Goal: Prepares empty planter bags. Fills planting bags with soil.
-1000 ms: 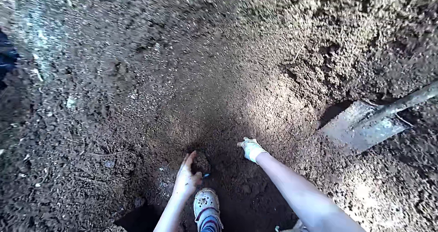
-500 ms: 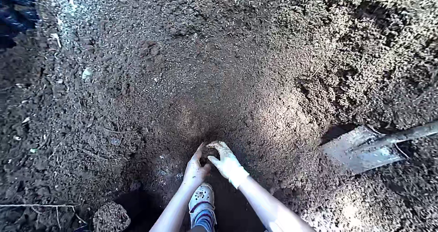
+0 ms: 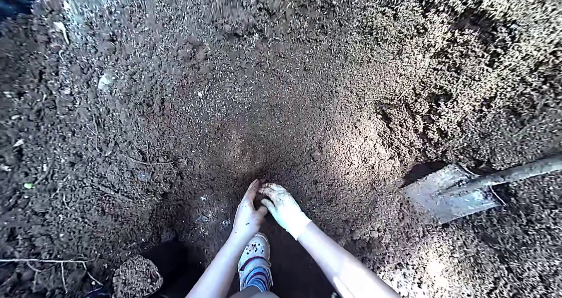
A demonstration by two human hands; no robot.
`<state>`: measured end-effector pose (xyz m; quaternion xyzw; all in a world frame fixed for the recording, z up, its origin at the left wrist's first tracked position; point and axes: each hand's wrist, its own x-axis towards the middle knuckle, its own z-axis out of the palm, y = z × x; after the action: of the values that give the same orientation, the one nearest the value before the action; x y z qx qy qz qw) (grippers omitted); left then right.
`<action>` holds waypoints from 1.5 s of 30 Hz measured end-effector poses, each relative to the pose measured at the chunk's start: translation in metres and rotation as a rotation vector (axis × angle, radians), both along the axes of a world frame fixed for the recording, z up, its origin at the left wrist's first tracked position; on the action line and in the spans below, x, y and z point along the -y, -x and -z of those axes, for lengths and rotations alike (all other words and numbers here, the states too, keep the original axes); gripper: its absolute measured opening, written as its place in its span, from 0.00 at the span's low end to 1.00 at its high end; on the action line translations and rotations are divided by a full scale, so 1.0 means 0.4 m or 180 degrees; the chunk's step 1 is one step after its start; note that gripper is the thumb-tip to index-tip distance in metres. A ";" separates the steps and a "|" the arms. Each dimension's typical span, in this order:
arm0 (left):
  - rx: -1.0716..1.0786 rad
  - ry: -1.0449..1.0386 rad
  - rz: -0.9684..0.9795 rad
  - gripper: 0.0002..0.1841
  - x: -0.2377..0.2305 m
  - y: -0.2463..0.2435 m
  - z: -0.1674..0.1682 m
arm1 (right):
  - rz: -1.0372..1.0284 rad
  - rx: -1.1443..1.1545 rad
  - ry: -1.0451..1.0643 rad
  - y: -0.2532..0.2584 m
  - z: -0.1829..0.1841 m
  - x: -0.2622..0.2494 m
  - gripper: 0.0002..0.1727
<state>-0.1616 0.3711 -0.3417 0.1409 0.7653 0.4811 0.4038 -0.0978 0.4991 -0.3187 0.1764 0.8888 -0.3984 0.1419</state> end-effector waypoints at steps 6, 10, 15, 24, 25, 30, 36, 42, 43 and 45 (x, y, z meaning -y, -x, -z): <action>-0.0022 -0.0017 0.0057 0.41 0.019 -0.027 -0.001 | -0.0061 0.0388 -0.0467 -0.025 -0.003 0.032 0.22; -0.0399 0.0287 0.0511 0.38 0.016 0.001 -0.013 | -0.0847 0.0752 -0.0791 0.025 -0.033 0.028 0.22; -0.0549 0.0497 0.0427 0.34 0.044 0.055 -0.036 | 0.0040 0.0320 0.0292 0.020 -0.026 -0.123 0.29; 0.0961 0.1029 0.0540 0.38 0.028 0.075 -0.011 | 0.1303 0.1684 0.2299 -0.008 0.088 -0.080 0.44; 0.1051 0.0938 0.0339 0.36 0.023 0.072 -0.008 | 0.1277 0.1690 0.2161 0.000 0.085 -0.079 0.44; 0.0958 0.0772 -0.0080 0.29 0.008 0.051 0.004 | 0.0848 0.1770 0.1321 0.016 0.061 -0.071 0.44; 0.1394 0.0692 -0.0228 0.25 0.034 0.065 -0.006 | 0.0798 0.1947 0.2132 0.011 0.061 -0.122 0.46; 0.1196 0.0560 -0.0477 0.15 0.023 0.074 -0.001 | 0.0309 0.1981 0.1410 0.057 0.042 -0.094 0.41; 0.1119 0.0532 -0.0518 0.14 0.022 0.072 0.007 | 0.0200 0.1971 0.1254 0.062 0.035 -0.089 0.40; 0.0804 0.0600 -0.0491 0.16 0.017 0.064 0.008 | -0.0077 0.1863 0.0843 0.068 0.025 -0.076 0.39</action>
<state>-0.1872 0.3641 -0.3449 -0.0184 0.7587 0.4506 0.4701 -0.1248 0.5294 -0.3286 0.2529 0.7527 -0.4413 0.4180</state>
